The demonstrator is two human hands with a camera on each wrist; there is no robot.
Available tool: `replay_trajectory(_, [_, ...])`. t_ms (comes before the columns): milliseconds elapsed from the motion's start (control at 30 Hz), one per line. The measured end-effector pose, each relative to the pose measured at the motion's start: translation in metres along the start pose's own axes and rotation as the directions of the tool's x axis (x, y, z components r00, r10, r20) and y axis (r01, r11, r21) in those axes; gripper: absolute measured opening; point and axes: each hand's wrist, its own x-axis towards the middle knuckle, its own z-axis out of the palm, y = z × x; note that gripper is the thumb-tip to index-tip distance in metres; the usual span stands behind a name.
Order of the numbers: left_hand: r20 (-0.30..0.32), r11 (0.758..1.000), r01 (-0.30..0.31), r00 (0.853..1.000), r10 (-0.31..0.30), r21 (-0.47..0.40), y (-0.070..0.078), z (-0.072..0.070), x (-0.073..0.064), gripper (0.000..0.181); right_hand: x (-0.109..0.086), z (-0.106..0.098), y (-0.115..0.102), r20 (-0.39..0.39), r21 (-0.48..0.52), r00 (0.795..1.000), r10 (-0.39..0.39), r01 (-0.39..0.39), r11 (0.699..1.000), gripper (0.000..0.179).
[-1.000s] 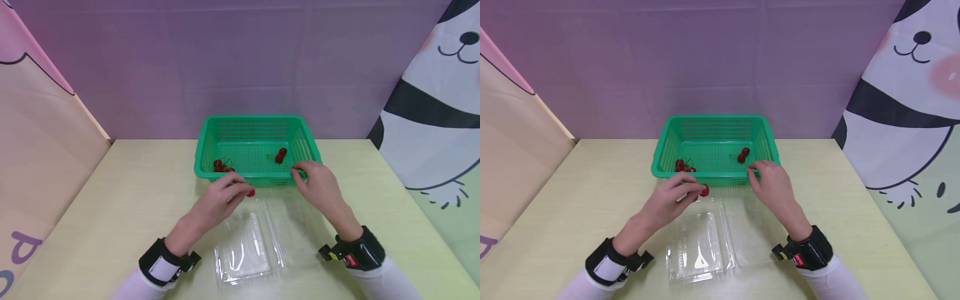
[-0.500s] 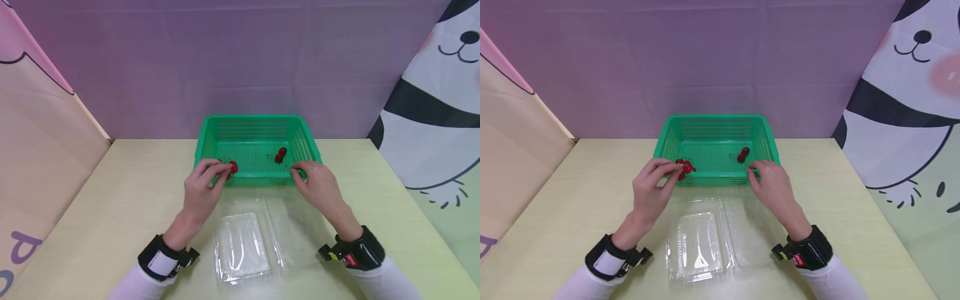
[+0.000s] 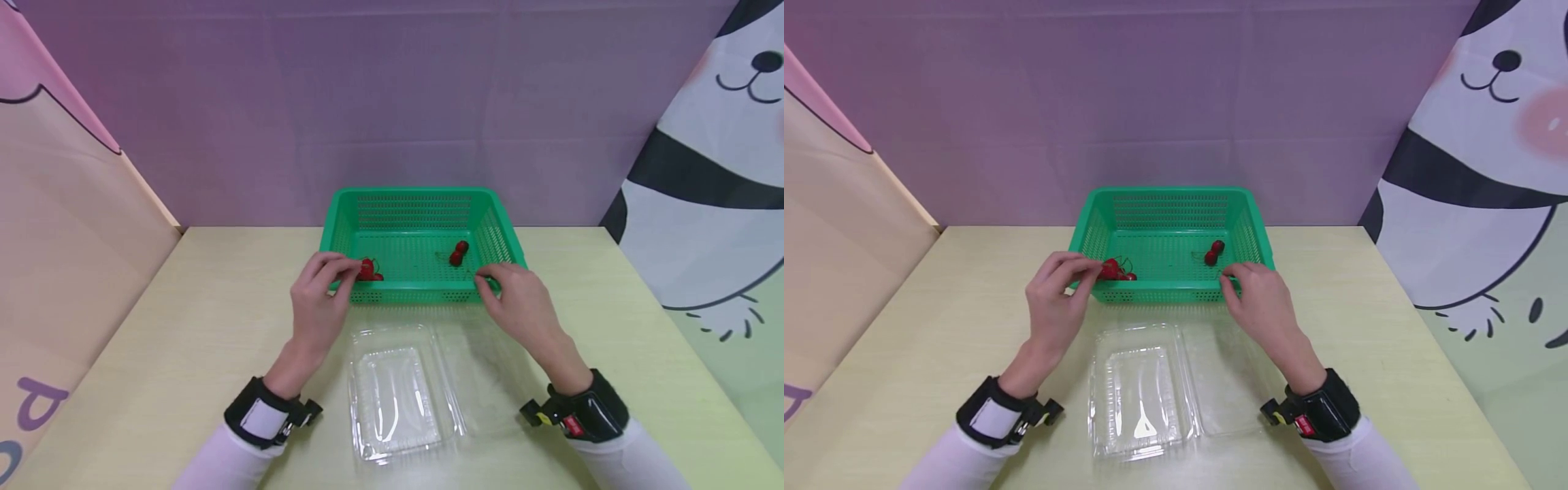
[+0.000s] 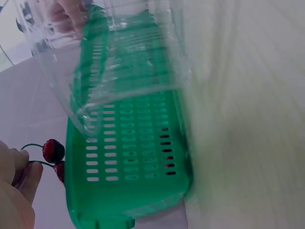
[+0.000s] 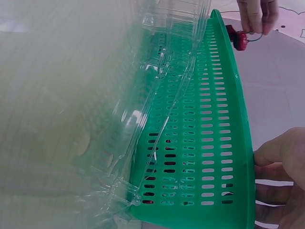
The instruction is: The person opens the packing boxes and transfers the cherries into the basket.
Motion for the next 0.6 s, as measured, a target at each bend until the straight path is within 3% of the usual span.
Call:
replay_trajectory(367, [0.147, 0.993, 0.046, 0.987, -0.062, 0.107, -0.012, 0.0, -0.008, 0.013, 0.0, 0.0, 0.0, 0.009, 0.006, 1.0, 0.006, -0.006, 1.0, 0.014])
replay_trajectory(600, [0.164, 0.991, 0.045, 0.984, -0.065, 0.123, -0.014, 0.001, -0.009, 0.014, 0.0, 0.001, 0.001, 0.003, 0.003, 1.0, -0.002, 0.002, 1.0, 0.014])
